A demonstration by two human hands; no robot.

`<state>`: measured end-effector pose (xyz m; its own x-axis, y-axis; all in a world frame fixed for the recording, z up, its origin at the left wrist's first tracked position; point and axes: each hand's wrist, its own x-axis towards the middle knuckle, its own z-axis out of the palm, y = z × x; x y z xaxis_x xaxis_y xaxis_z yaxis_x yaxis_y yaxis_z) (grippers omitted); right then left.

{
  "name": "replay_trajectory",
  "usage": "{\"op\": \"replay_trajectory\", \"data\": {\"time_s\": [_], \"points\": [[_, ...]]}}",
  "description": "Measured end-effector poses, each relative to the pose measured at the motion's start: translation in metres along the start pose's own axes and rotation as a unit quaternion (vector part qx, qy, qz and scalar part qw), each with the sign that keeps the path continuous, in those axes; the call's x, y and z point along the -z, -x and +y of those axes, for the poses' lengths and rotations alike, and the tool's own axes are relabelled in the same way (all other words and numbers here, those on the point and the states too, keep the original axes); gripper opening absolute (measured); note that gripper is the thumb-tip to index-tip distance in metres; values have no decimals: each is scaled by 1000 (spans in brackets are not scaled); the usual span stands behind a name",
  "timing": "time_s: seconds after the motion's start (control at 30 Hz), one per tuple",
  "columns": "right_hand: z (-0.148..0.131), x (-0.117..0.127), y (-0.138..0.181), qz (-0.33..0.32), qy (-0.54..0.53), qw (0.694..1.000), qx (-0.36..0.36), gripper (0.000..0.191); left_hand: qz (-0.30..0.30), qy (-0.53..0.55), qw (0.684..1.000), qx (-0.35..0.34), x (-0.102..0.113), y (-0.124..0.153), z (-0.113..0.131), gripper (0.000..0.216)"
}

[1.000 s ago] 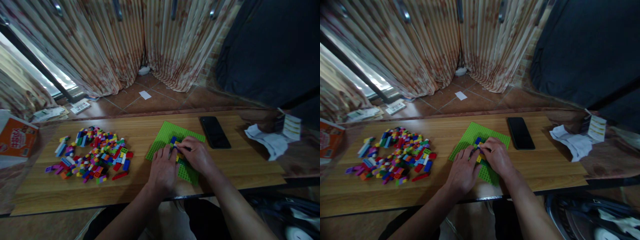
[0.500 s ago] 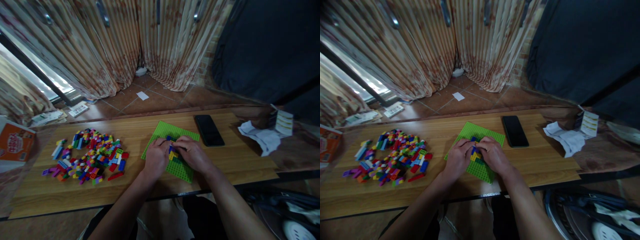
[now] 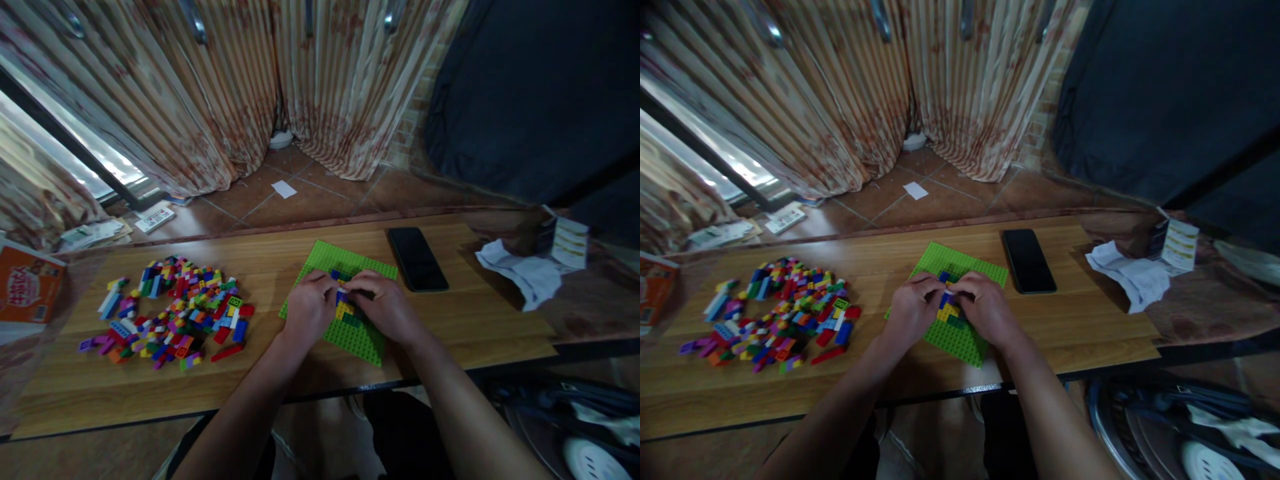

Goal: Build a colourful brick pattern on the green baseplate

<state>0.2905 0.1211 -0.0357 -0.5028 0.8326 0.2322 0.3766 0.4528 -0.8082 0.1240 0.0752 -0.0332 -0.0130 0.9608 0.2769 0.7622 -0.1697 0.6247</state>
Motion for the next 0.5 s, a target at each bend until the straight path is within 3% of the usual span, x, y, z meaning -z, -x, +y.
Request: {"op": "replay_trajectory", "data": {"time_s": [0.2,0.5], "points": [[11,3,1,86,-39,995,-39,16,15,51,997,53,0,-1,-2,18],[5,-6,-3,76,16,995,-61,10,31,20,994,103,-6,-2,2,11]]}}
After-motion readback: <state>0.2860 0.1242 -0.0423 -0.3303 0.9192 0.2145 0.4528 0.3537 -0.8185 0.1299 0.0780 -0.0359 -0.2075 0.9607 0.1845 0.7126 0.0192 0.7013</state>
